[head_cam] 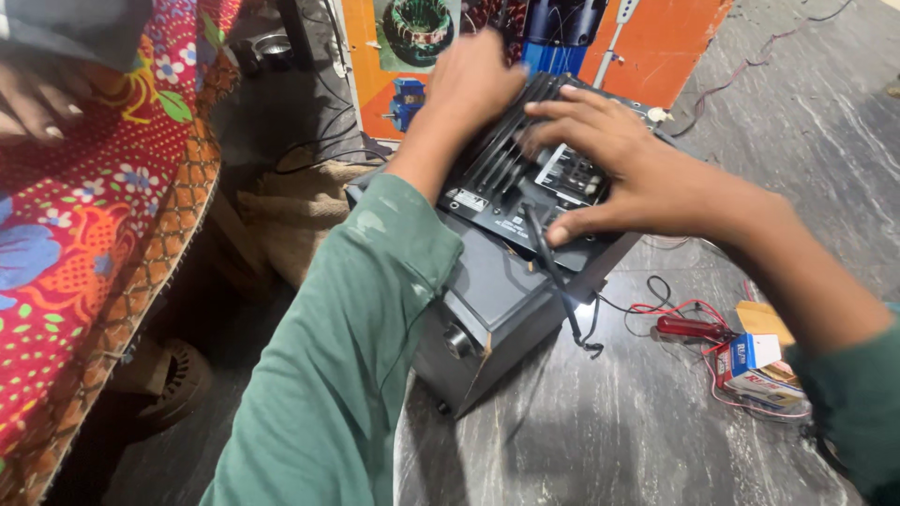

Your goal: The person connects wires to a speaker driver and an amplifier module while sitting on the floor. They then place the amplifier into a speaker enclosure, route the wires, and connect the speaker driver to the amplifier terminals.

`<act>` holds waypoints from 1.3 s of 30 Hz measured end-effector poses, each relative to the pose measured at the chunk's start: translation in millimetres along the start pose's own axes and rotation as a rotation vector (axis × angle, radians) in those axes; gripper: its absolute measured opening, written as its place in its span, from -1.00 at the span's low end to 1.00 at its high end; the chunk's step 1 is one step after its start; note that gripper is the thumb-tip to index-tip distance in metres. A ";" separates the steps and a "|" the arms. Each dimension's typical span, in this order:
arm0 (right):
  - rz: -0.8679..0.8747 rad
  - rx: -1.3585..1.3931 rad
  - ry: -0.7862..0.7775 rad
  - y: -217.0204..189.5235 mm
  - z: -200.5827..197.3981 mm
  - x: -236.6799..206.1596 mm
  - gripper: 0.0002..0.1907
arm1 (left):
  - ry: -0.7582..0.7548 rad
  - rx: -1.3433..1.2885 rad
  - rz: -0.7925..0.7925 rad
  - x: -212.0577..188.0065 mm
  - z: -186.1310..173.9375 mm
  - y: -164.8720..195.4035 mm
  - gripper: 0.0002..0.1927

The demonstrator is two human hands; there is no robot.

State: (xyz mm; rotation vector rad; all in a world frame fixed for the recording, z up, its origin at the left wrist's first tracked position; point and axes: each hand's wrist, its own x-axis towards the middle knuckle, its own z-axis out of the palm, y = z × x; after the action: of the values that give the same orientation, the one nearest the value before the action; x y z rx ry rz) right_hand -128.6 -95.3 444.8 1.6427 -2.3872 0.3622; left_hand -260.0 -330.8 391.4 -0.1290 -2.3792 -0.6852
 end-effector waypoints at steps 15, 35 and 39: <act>0.092 -0.250 0.100 -6.3 21.2 16.8 -0.02 | -0.529 -0.384 -0.326 -2.4 -20.4 10.1 -0.27; 0.194 0.091 0.103 30.6 24.4 30.9 -0.09 | -0.467 -0.124 -0.216 23.4 23.2 -12.8 -0.36; 0.191 0.078 0.117 34.0 27.3 26.4 -0.11 | -0.510 -0.100 -0.221 29.4 31.5 -15.0 -0.28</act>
State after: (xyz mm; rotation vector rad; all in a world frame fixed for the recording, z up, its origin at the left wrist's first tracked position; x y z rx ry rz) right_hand -170.8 -115.6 424.7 1.3844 -2.4757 0.5745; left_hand -304.7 -330.1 382.3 -0.0912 -2.8748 -0.9696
